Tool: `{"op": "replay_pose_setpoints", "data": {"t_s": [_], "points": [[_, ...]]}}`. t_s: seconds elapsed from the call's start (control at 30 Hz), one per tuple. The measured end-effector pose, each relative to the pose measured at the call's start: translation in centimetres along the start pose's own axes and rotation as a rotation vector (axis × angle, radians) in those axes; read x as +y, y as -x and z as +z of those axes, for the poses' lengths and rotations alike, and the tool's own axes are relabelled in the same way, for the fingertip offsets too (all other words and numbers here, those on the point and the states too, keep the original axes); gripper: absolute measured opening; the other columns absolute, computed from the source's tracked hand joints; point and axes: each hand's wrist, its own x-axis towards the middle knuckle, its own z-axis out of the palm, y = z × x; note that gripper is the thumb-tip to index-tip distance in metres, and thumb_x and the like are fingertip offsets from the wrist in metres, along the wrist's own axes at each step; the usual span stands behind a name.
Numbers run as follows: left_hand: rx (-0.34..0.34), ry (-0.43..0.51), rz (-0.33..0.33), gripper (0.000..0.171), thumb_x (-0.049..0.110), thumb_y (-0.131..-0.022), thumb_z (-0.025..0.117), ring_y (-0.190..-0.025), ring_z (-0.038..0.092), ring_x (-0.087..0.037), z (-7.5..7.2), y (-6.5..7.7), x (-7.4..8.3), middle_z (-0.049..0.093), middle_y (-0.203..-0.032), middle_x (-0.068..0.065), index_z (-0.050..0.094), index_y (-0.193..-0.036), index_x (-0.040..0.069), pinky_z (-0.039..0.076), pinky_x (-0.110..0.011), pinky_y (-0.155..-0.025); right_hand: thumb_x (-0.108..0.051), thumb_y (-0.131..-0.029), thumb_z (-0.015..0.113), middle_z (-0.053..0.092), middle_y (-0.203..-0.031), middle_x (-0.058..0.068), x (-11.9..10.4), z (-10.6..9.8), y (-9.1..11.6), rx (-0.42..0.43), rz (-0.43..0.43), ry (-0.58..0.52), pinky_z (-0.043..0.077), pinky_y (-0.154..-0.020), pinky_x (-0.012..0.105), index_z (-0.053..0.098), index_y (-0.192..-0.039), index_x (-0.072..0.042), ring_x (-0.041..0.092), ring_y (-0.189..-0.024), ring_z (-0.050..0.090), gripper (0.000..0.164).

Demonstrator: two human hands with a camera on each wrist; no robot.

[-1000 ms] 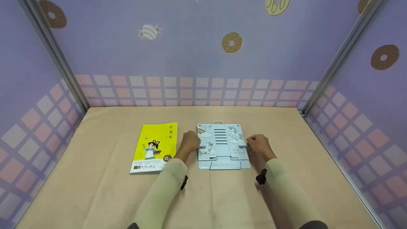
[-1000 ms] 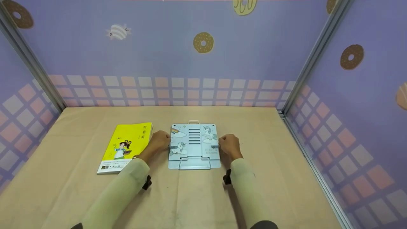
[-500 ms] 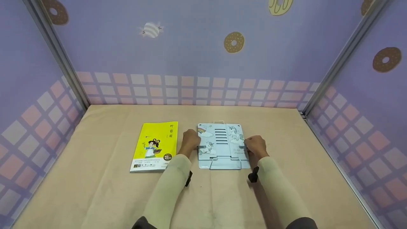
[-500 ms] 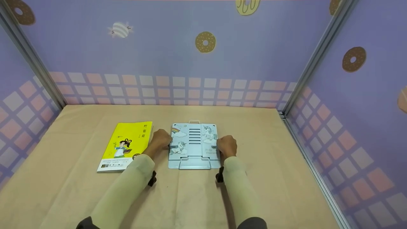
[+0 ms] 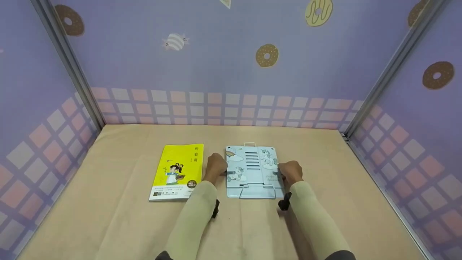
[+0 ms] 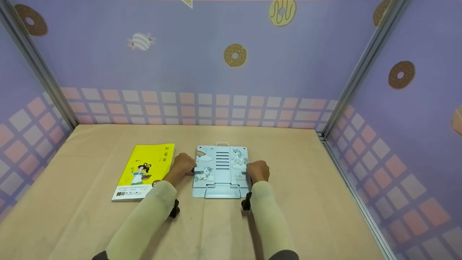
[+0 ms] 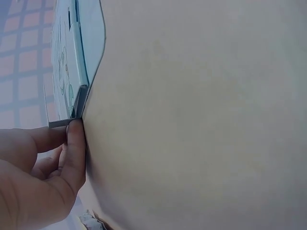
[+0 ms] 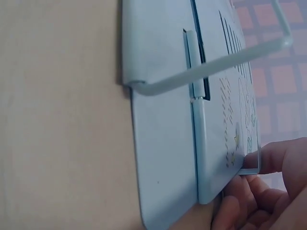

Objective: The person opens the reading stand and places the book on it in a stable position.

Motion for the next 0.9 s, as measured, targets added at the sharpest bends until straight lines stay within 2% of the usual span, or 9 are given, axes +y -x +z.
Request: {"op": "replay_pose_setpoints", "data": {"t_s": [0.17,0.37,0.57,0.73,0.8,0.9], "points": [[-0.021,0.02,-0.025,0.024,0.001,-0.089,0.052,-0.064,0.058,-0.017,0.5,0.0,-0.7,0.059,-0.082,-0.01,0.06,-0.111,-0.004,0.043,-0.022,-0.05,-0.019,-0.088,0.057,0.059,-0.085,0.008,0.8,0.2,0.0,-0.011,0.018,-0.007,0.043,-0.06,0.029,0.065,-0.097,0.0,0.02,-0.075,0.056,0.022],[-0.03,0.041,-0.032,0.028,0.009,-0.092,0.051,-0.072,0.06,-0.017,0.0,-0.1,0.0,0.059,-0.09,-0.01,0.056,-0.117,-0.003,0.045,-0.021,-0.054,-0.019,-0.089,0.056,0.057,-0.089,0.007,0.9,-0.4,-0.5,-0.037,0.008,-0.076,0.043,-0.059,0.027,0.064,-0.1,-0.002,0.019,-0.078,0.055,0.022],[-0.039,0.076,0.027,0.023,0.013,-0.093,0.054,-0.08,0.061,-0.021,-1.1,1.3,0.2,0.059,-0.093,-0.01,0.057,-0.112,0.002,0.047,-0.025,-0.062,-0.02,-0.089,0.054,0.056,-0.089,0.005,1.4,-1.5,-0.4,-0.111,-0.054,-0.167,0.043,-0.061,0.028,0.063,-0.098,-0.006,0.018,-0.08,0.054,0.019],[-0.049,0.11,0.054,0.016,0.011,-0.091,0.056,-0.088,0.063,-0.025,-1.7,2.1,0.6,0.063,-0.097,-0.009,0.062,-0.105,0.006,0.052,-0.03,-0.072,-0.021,-0.09,0.054,0.058,-0.093,0.006,1.5,-2.3,-0.2,-0.147,-0.117,-0.18,0.045,-0.069,0.03,0.064,-0.1,-0.006,0.021,-0.086,0.056,0.02],[-0.048,0.115,0.068,0.015,0.011,-0.091,0.055,-0.089,0.063,-0.026,-1.8,2.3,0.7,0.065,-0.097,-0.009,0.064,-0.102,0.007,0.052,-0.031,-0.073,-0.022,-0.091,0.054,0.059,-0.094,0.006,1.6,-2.6,-0.1,-0.157,-0.138,-0.179,0.046,-0.072,0.032,0.064,-0.1,-0.006,0.022,-0.087,0.056,0.021],[-0.024,0.089,0.131,0.015,0.011,-0.091,0.054,-0.086,0.062,-0.024,-2.0,2.7,0.7,0.067,-0.095,-0.007,0.068,-0.096,0.009,0.05,-0.027,-0.068,-0.025,-0.092,0.056,0.062,-0.099,0.005,1.6,-2.9,-0.1,-0.157,-0.172,-0.171,0.049,-0.077,0.033,0.064,-0.102,-0.008,0.022,-0.09,0.06,0.022]]}}
